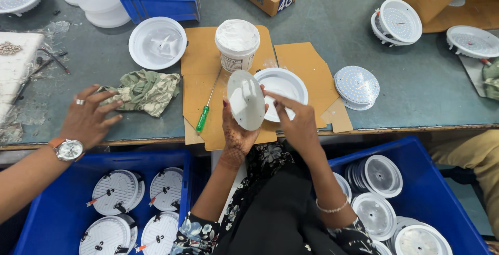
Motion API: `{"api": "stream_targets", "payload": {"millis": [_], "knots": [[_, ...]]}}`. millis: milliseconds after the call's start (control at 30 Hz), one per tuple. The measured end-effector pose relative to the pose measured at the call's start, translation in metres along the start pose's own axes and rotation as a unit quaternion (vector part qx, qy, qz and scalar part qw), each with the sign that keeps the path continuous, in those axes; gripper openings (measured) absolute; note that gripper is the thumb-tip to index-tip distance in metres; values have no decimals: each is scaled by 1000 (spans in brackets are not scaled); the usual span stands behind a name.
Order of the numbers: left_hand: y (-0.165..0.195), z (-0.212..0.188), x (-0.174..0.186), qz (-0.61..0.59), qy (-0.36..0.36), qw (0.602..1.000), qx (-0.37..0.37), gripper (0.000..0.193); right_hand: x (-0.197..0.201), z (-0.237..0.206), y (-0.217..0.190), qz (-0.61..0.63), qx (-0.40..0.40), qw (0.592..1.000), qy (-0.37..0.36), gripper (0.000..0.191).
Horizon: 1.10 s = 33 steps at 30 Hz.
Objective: The person scoops a white compound from a tub and spreads it inside white circular LED housings using a small metal spatula. The person handles the housings one at a time, applies the compound to the interior surface, and places the finished units into a blue crate.
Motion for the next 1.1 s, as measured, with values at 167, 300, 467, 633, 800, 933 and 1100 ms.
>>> {"api": "stream_targets", "payload": {"millis": [167, 300, 467, 633, 800, 933, 1100], "knots": [[-9, -7, 12, 66, 7, 998, 0, 81, -2, 18, 5, 47, -42, 998, 13, 28], [-12, -11, 20, 128, 40, 991, -7, 80, -8, 12, 4, 67, -107, 992, 20, 25], [-17, -6, 20, 128, 30, 991, -12, 78, -12, -16, -13, 90, -91, 991, 41, 23], [-19, -4, 24, 105, 49, 993, 8, 80, -7, -21, -10, 127, -42, 990, 40, 22], [-21, -10, 13, 138, 3, 990, -6, 83, -1, 8, 29, 80, -91, 986, 118, 20], [-21, -12, 0, 171, -6, 985, -6, 82, -8, 7, 37, 56, -88, 989, 110, 21], [-20, -16, -5, 256, 24, 966, -10, 84, -8, -1, 28, 72, -95, 987, 112, 25]]}}
Point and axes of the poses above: each hand's wrist, its own z-axis towards the middle knuckle, its own x-axis out of the back of the hand, y = z × x, the point moved 5 cm from there along z, towards the middle knuckle, and after that the axes turned 9 degrees about y, right-handed, at the moved point
